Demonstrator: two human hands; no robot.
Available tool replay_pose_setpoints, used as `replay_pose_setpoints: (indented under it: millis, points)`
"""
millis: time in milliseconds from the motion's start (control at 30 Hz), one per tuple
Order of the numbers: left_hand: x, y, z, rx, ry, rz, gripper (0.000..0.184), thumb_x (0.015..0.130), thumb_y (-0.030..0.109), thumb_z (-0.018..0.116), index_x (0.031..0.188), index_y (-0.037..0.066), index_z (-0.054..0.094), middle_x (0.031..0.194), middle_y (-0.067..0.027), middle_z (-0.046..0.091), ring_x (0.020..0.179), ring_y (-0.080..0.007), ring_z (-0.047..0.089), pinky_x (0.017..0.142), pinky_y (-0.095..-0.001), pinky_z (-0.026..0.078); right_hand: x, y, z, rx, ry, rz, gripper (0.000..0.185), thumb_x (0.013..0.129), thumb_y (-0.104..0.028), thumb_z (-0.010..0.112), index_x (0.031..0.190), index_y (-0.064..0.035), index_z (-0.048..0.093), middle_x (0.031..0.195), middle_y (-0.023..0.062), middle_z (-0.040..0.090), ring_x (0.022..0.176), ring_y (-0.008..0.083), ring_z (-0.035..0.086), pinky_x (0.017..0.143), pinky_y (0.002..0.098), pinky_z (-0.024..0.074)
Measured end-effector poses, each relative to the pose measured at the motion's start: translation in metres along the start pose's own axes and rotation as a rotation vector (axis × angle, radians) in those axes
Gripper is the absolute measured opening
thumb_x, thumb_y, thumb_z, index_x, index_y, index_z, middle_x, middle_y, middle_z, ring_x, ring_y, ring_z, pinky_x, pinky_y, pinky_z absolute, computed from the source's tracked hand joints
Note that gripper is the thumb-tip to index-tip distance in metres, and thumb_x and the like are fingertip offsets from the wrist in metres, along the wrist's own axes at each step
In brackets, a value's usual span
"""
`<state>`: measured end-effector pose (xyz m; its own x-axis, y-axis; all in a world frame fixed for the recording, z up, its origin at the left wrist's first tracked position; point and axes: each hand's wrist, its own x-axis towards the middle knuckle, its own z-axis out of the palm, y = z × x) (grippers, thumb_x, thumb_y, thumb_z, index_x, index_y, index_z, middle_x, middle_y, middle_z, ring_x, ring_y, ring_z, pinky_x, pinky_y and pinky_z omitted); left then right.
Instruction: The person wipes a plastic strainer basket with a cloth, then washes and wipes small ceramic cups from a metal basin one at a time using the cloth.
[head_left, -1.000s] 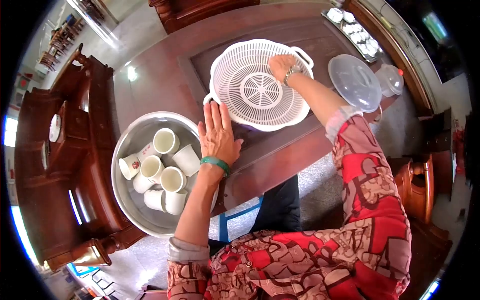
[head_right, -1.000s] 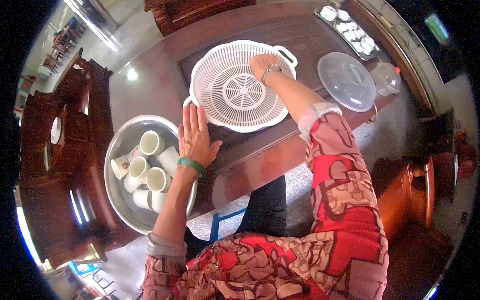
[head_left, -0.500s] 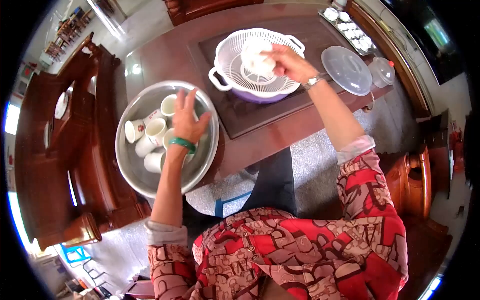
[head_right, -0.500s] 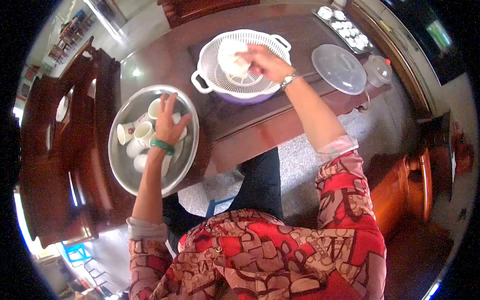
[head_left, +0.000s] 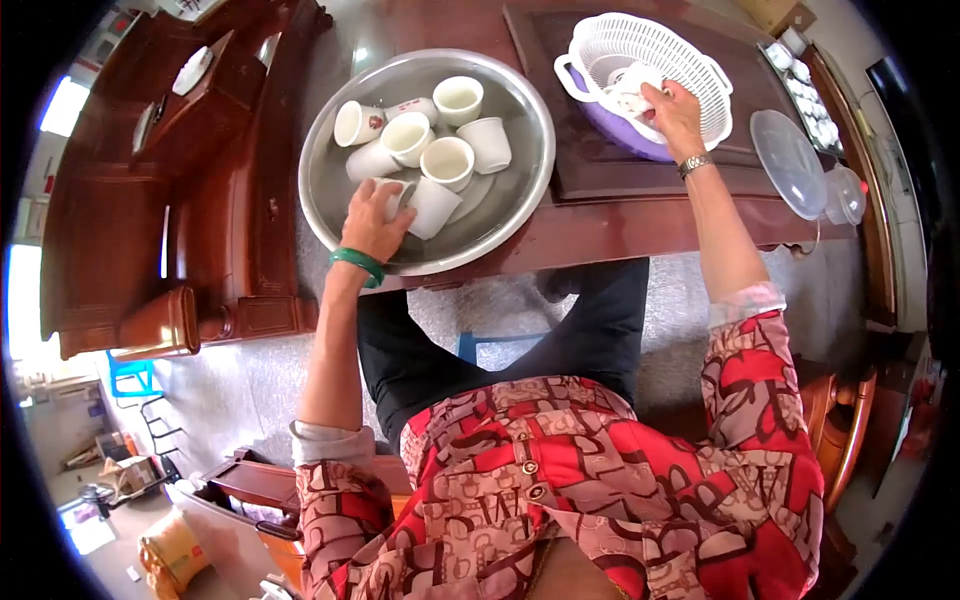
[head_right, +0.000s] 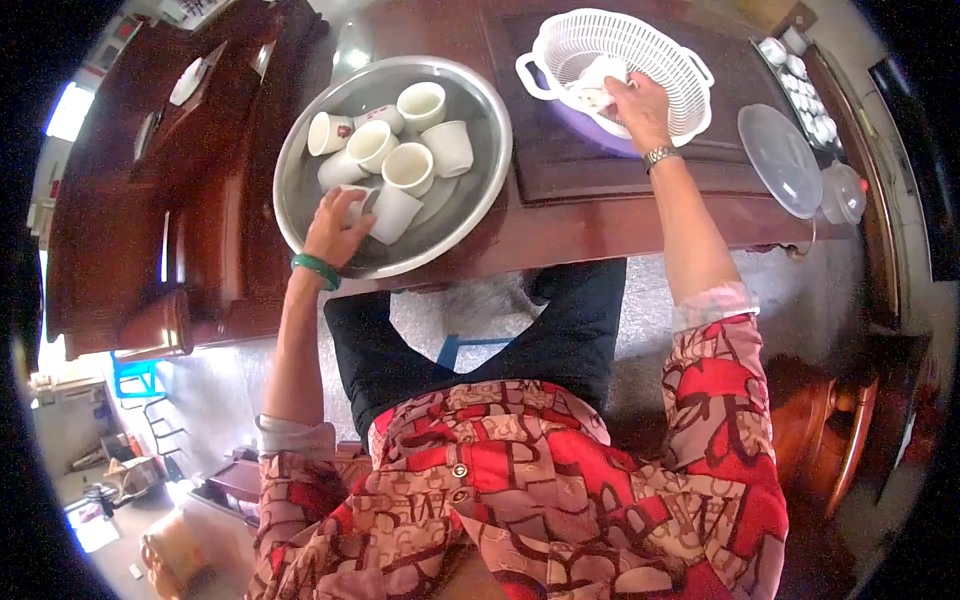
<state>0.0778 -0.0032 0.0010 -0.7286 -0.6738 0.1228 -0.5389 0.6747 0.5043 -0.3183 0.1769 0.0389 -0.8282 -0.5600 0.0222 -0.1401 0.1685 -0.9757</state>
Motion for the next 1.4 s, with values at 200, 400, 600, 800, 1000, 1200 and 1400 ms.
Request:
replay_pose_setpoints:
  millis: [200,400,600,800,1000,1200,1400]
  points:
    - [-0.002,0.024,-0.001,-0.002,-0.020,-0.004,0.046,0.077,0.026,0.066,0.118,0.012,0.053,0.125,-0.0241,0.046,0.118,-0.0398,0.042,0.099,-0.0433,0.035,0.004,0.014,-0.002,-0.099,0.033,-0.159,0.031,0.078,-0.022,0.066,0.091,0.0060,0.060,0.072,0.0090,0.064,0.056,0.0107,0.061,0.050,0.0234,0.0486]
    - [0.008,0.051,0.008,0.024,0.144,0.186,0.049,0.072,0.018,0.068,0.119,0.020,0.053,0.127,-0.0174,0.045,0.116,-0.0391,0.042,0.092,-0.0483,0.038,0.008,0.019,-0.004,-0.017,0.064,-0.153,0.026,0.080,-0.018,0.067,0.093,0.0034,0.061,0.076,0.0066,0.064,0.059,0.0089,0.058,0.051,0.0221,0.0481]
    - [0.028,0.065,0.025,0.284,-0.111,0.053,0.042,0.072,0.020,0.068,0.113,0.020,0.057,0.141,-0.0161,0.029,0.126,-0.0434,0.031,0.092,-0.0564,0.035,0.010,0.019,-0.006,0.020,0.092,-0.157,0.025,0.080,-0.016,0.068,0.095,0.0034,0.062,0.078,0.0061,0.064,0.061,0.0086,0.058,0.053,0.0222,0.0480]
    - [0.038,0.051,0.045,0.187,-0.009,0.105,0.026,0.072,0.014,0.061,0.097,0.008,0.062,0.139,-0.0199,0.031,0.121,-0.0351,0.041,0.091,-0.0486,0.038,0.014,0.023,-0.008,0.065,0.082,-0.212,0.031,0.079,-0.019,0.069,0.096,0.0051,0.061,0.081,0.0085,0.064,0.067,0.0104,0.059,0.055,0.0245,0.0487]
    - [0.046,0.038,0.053,-0.180,0.157,-0.031,0.022,0.079,0.024,0.062,0.088,0.003,0.059,0.101,-0.0209,0.057,0.093,-0.0387,0.054,0.080,-0.0481,0.043,0.034,0.071,-0.024,0.312,-0.048,-0.314,0.045,0.083,-0.026,0.066,0.117,0.0030,0.055,0.105,0.0020,0.063,0.072,0.0055,0.054,0.060,0.0185,0.0421]
    - [0.045,0.036,0.052,-0.622,0.379,-0.177,0.028,0.082,0.025,0.062,0.085,-0.002,0.060,0.072,-0.0172,0.061,0.066,-0.0246,0.059,0.062,-0.0389,0.046,0.003,0.003,-0.006,0.269,-0.035,0.045,0.021,0.088,-0.022,0.058,0.105,-0.0099,0.061,0.074,-0.0063,0.055,0.048,-0.0012,0.037,0.038,0.0162,0.0215]
    - [0.038,0.039,0.043,-0.713,0.377,-0.118,0.029,0.079,0.026,0.062,0.075,-0.003,0.058,0.064,-0.0189,0.057,0.059,-0.0259,0.056,0.058,-0.0375,0.043,-0.072,-0.052,0.116,0.114,-0.428,-0.092,0.015,0.085,-0.024,0.064,0.091,-0.0111,0.062,0.060,-0.0098,0.049,0.043,-0.0022,0.034,0.036,0.0163,0.0211]
